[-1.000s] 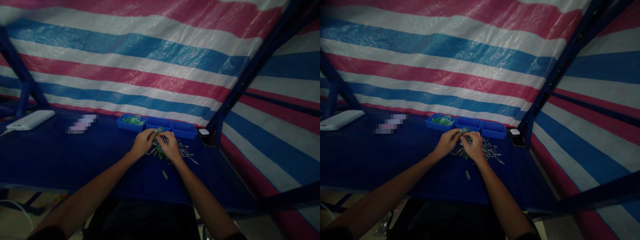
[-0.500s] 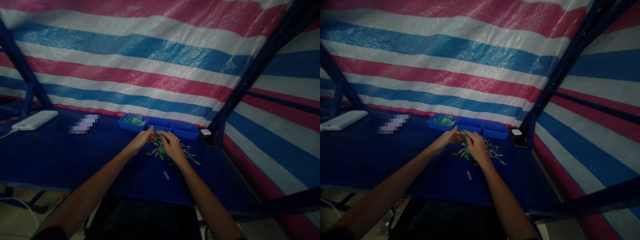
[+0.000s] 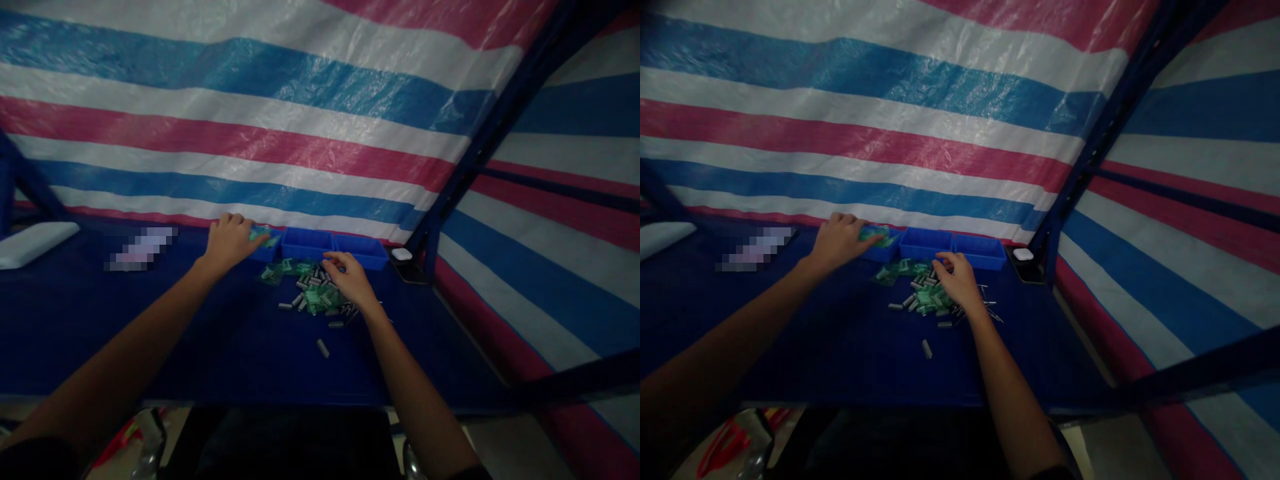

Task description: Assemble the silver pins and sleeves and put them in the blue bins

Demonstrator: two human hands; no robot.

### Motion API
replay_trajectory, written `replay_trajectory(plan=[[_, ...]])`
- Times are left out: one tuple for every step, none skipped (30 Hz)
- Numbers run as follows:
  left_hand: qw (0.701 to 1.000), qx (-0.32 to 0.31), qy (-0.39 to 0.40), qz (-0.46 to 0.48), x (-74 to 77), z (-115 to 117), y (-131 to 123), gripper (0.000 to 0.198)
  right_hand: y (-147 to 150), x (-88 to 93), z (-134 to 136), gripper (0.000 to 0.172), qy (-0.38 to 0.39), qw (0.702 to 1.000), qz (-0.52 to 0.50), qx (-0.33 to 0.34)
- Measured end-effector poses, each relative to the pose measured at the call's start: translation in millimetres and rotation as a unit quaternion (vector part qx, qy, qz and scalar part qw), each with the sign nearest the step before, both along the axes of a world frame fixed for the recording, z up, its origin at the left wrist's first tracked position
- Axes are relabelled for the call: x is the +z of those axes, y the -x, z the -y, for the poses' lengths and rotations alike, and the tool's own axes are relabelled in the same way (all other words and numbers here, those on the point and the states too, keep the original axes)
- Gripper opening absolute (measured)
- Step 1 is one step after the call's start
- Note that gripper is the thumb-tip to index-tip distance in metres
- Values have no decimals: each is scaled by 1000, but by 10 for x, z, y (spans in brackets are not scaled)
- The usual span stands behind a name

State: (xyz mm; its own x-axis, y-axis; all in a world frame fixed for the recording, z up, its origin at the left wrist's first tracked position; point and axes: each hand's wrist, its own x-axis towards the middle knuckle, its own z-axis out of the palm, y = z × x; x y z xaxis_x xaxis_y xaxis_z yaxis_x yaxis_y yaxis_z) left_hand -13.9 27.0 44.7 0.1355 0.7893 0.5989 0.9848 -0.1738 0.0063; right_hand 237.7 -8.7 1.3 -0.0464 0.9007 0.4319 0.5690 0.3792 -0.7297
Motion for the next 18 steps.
replay_trajectory(plan=[[1000,-19,4,-9,-37,19,-53,45,-36,2,-15,27,6,1000,4,-7],[999,-53,5,-4,-89,55,-131,43,-73,2,-26,27,9,1000,15,-13],[994,-104,14,6,-152,106,-226,39,-110,-1,-32,28,14,999,34,-18],[986,-165,36,11,-221,172,-331,35,-146,-5,-33,29,21,998,59,-20],[975,-212,59,18,-290,247,-437,33,-179,-10,-28,31,32,995,88,-14],[965,-247,83,21,-355,328,-536,33,-208,-16,-18,34,47,992,119,4],[955,-275,109,16,-412,409,-620,35,-231,-23,-5,39,65,986,150,35],[946,-295,135,9,-461,484,-686,38,-246,-32,11,46,82,978,178,74],[938,-309,158,2,-500,548,-730,43,-254,-43,27,56,95,968,201,113],[931,-319,178,-6,-529,597,-752,49,-256,-57,40,65,100,960,219,146],[925,-323,197,-11,-550,627,-753,54,-252,-74,49,73,100,953,232,167],[921,-325,213,-12,-561,637,-737,57,-246,-93,53,78,96,950,238,176],[917,-327,226,-10,-565,627,-707,59,-238,-112,52,79,89,950,239,178],[913,-332,237,-3,-562,602,-666,58,-229,-129,46,78,81,953,234,177],[908,-340,243,7,-557,563,-619,57,-221,-141,38,75,74,955,227,175],[905,-347,244,19,-553,516,-569,56,-212,-148,30,72,65,959,218,169],[906,-348,240,32,-554,465,-518,55,-203,-147,22,69,56,963,211,158],[911,-340,230,45,-564,412,-469,54,-190,-141,16,64,47,967,207,143]])
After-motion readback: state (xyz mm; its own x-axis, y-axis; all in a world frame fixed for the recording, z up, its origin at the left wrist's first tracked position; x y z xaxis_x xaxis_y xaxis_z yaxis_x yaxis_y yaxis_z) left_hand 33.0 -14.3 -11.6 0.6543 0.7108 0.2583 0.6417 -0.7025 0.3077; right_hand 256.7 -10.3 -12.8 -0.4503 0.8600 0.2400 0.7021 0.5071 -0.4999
